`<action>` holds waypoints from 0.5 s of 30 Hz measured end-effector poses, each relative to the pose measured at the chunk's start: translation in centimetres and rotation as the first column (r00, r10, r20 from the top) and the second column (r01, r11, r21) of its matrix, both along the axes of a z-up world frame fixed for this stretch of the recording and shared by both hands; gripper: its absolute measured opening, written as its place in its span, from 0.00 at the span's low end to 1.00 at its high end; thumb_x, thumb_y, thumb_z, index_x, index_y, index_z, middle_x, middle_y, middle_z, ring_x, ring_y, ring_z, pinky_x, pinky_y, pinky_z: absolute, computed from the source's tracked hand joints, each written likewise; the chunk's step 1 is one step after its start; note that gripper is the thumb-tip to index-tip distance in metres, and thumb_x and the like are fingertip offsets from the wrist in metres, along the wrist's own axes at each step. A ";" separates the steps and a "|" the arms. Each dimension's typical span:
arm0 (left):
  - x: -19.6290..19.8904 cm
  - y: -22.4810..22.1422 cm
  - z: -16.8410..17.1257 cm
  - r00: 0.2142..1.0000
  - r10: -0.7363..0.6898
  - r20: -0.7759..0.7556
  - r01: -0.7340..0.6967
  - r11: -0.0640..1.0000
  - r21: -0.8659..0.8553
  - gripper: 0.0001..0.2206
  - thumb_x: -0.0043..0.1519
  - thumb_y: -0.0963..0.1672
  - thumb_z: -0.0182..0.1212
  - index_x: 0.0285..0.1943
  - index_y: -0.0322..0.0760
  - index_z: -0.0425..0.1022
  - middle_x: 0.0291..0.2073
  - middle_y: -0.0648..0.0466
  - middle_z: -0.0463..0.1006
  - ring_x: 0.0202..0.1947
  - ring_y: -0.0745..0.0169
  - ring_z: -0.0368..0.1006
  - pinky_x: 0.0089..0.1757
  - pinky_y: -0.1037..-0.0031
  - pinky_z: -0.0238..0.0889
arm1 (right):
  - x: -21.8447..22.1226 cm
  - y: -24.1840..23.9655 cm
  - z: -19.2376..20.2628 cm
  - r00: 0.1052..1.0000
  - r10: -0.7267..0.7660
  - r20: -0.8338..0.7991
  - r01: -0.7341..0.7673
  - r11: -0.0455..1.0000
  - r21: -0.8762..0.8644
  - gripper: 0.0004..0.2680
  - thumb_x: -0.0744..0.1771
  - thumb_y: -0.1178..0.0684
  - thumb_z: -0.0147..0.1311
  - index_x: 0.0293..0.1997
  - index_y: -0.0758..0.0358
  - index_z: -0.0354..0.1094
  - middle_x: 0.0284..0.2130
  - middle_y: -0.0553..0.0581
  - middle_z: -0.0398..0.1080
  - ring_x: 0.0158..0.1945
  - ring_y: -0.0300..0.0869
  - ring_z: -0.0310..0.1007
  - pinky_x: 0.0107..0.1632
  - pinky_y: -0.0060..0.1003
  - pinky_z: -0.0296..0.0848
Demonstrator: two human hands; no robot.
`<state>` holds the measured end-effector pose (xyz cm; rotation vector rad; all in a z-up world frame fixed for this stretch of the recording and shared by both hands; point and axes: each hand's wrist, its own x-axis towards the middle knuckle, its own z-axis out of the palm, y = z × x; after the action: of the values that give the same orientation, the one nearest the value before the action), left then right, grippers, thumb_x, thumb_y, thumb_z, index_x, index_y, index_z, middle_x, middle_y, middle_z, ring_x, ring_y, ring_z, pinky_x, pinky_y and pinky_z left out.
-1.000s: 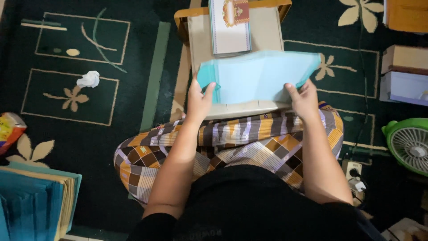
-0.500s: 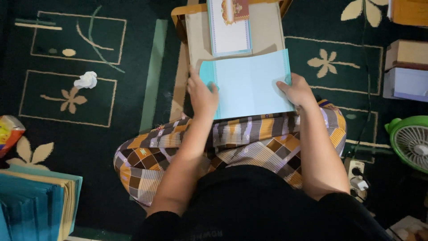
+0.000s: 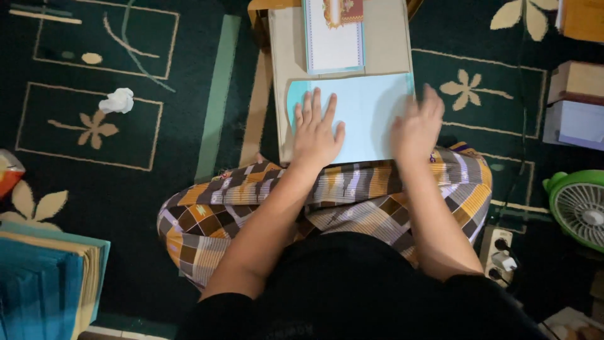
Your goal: The person sits on the floor and wraps a book with light blue paper. They place the book on a wooden board, fold the paper over the cover, and smooth it down with their hands. The person repeats this process for several books, stacking the wrapped items on the board.
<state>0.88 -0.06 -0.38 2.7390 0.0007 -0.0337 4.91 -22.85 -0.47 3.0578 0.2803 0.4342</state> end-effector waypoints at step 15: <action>0.7 -0.1 -1.1 0.977 0.184 -0.106 -0.180 0.983 0.038 0.29 0.72 0.45 0.35 0.82 0.30 0.41 0.81 0.40 0.34 0.81 0.44 0.27 0.72 0.51 0.17 | -0.5 6.3 0.5 0.817 0.299 -0.493 -0.284 0.953 0.107 0.22 0.74 0.46 0.27 0.80 0.62 0.40 0.79 0.60 0.39 0.81 0.49 0.37 0.78 0.45 0.35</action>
<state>1.58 -0.13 -1.48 2.7499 0.2847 -0.1336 4.45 -16.58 0.02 3.1025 0.7749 -0.3855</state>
